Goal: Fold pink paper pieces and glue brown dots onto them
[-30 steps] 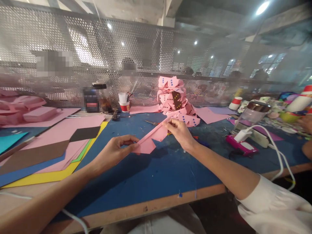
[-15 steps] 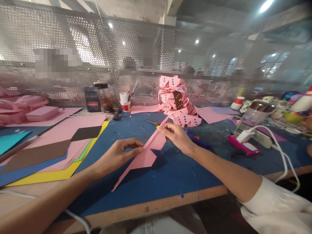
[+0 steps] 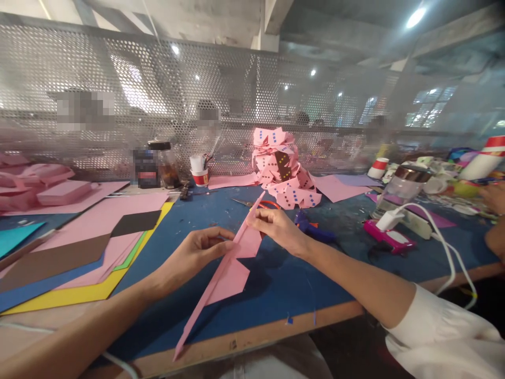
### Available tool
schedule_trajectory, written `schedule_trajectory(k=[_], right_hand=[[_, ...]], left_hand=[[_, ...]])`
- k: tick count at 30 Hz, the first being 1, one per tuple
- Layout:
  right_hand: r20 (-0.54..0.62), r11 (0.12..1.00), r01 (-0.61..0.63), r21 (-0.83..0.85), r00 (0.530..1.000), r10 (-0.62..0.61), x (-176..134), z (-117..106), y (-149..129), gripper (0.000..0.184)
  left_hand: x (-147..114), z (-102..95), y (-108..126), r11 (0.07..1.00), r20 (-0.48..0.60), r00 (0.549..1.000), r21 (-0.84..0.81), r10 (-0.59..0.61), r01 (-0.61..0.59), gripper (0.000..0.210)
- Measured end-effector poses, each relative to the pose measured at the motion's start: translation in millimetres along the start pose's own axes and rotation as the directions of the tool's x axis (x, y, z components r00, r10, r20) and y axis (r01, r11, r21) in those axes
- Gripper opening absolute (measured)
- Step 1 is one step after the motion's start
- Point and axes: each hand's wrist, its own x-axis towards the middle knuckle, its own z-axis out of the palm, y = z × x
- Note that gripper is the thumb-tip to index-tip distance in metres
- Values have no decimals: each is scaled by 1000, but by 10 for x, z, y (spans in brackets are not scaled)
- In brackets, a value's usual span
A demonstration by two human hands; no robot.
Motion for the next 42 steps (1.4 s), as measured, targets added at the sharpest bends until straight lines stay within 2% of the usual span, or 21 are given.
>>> schedule_trajectory(k=[6,10,15,22,35,42], right_hand=[[44,994,38,-106,998,-34,-23,48,33,34],[-11,997,41,-70,999,-42,-11,35,42,32],[-67,998,49,-27,996,-50,25,-1,93,29],[-48,986,93,-135,994,-100,13,36,111,29],[-31,987,102,-124,994,-107,-15,89,90,26],[-74,983,90,-158,992,-103,-17,102,74,20]], left_hand=[[116,128,88,998,-63,998,-53,-26,23,29],[215,183,63,996,-111,993,-87,-44,34,32],[271,237,49,986,-110,993,-167,-33,15,25],[255,265,40,984,-146,988,-176,-45,19,27],[211,272,-27,981,-186,982,-192,-32,-4,23],[205,267,-15,983,-189,981,-184,-37,1,22]])
